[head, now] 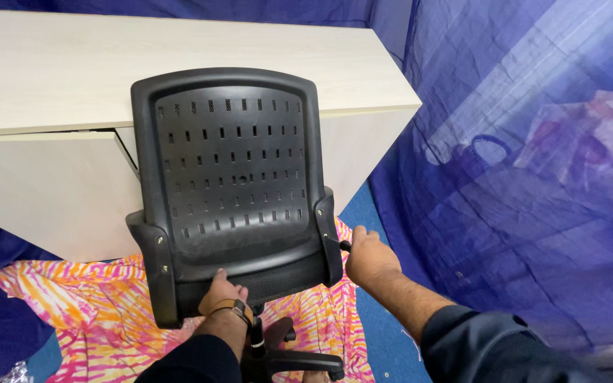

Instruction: The person flips an office chair upside down and uses a screwdriver to remove screws from the underside of the seat. The chair is held steady with one hand while the other hand turns the screwdriver to loosen and remove the fasteners.

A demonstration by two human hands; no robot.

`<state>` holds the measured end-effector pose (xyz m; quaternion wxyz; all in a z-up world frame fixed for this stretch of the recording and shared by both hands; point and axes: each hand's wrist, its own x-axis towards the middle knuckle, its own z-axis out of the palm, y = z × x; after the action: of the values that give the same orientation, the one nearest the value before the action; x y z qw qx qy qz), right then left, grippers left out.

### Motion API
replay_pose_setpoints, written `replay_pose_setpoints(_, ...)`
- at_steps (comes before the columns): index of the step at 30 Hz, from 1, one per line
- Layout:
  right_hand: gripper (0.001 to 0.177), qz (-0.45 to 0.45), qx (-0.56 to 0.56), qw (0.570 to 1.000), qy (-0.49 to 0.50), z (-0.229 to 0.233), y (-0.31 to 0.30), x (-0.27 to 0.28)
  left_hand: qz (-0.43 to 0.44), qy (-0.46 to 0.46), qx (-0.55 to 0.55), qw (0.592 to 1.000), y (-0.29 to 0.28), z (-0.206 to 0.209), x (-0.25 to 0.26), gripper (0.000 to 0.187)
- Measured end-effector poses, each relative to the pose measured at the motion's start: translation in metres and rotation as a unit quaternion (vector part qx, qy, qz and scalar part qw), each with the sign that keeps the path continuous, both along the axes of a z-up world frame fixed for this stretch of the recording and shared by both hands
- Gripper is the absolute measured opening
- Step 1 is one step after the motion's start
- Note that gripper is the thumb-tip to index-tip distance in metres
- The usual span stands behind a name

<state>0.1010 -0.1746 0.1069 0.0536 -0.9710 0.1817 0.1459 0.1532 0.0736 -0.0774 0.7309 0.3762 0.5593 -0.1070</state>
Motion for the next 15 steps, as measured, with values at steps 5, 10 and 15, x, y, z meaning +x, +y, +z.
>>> replay_pose_setpoints(5, 0.022, 0.015, -0.001, 1.0, 0.021, -0.002, 0.003, -0.004, 0.026, -0.057, -0.016, 0.998, -0.001, 0.008, 0.002, 0.069)
replay_pose_setpoints(10, 0.025, 0.056, 0.007, 0.998, 0.018, 0.006, 0.006, -0.001, 0.082, -0.052, -0.062, 0.993, -0.013, 0.064, 0.007, 0.079)
replay_pose_setpoints(15, 0.026, 0.047, 0.001, 0.998, 0.045, 0.01, 0.008, -0.002, 0.167, -0.055, -0.127, 0.976, -0.009, 0.086, 0.009, 0.087)
